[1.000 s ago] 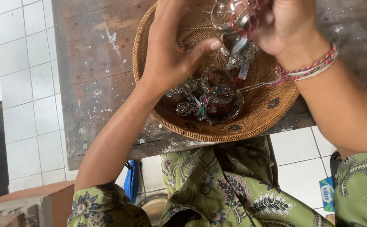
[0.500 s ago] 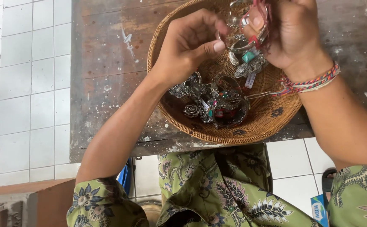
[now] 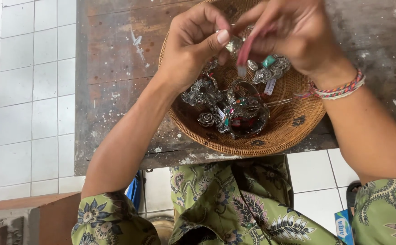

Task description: Polishing individual jewelry pieces with a small cloth inside a woven basket

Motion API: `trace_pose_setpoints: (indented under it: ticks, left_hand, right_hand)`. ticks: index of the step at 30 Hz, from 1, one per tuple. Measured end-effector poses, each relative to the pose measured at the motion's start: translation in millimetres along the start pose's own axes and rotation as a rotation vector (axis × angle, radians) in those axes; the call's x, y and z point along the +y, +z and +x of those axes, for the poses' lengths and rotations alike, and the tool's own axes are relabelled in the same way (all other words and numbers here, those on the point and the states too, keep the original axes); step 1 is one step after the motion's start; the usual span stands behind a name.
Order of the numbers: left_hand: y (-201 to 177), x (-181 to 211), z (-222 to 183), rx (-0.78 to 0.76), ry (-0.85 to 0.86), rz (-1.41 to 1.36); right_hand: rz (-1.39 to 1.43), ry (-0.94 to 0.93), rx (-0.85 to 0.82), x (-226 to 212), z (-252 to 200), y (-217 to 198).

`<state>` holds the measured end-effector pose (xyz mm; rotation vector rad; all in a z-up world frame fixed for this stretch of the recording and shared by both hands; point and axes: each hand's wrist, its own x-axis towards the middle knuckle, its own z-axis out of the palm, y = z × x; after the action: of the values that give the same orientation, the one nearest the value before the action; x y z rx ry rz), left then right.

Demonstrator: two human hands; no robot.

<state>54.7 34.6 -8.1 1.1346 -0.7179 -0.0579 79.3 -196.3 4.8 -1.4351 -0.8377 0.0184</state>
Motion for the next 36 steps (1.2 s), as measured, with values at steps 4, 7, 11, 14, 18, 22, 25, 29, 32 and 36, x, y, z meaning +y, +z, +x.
trace_pose_setpoints:
  ticks: [4, 7, 11, 14, 18, 22, 25, 29, 32, 36]
  left_hand:
    - [2.1, 1.6, 0.7, 0.043, -0.035, 0.043]
    - [1.5, -0.6, 0.8, 0.055, -0.037, 0.056]
    - [6.9, -2.0, 0.6, 0.068, 0.019, 0.234]
    - [14.5, -1.5, -1.5, 0.185, 0.17, 0.785]
    - [20.9, 5.4, 0.8, 0.031, 0.181, 0.931]
    - [16.3, -1.8, 0.9, 0.009, 0.28, 0.883]
    - [12.5, -6.1, -0.8, 0.008, 0.315, 0.934]
    - [15.8, -6.4, -1.9, -0.025, 0.342, 0.926]
    - [13.5, -6.3, -2.8, 0.01, 0.327, 0.966]
    - [15.1, -4.3, -1.6, -0.042, 0.317, 0.936]
  right_hand:
    - [-0.009, 0.085, -0.156, 2.4, -2.9, -1.2]
    - [-0.029, 0.134, -0.155, -0.5, -4.1, -1.8]
    - [0.076, 0.099, -0.076, 1.8, -2.3, 2.3]
    - [0.022, 0.122, 0.097, 6.6, -3.5, 2.7]
    - [0.224, 0.108, 0.214, 10.6, -4.6, 1.2]
    - [0.27, 0.091, 0.184, 6.0, -4.2, 1.9]
    - [0.265, 0.09, 0.22, 6.1, -4.3, 2.5]
    - [0.26, 0.075, 0.219, 10.4, -3.2, -0.6]
    - [0.275, 0.139, 0.22, 18.6, -5.1, -7.2]
    - [0.151, 0.063, 0.195, 12.6, -3.9, 0.2]
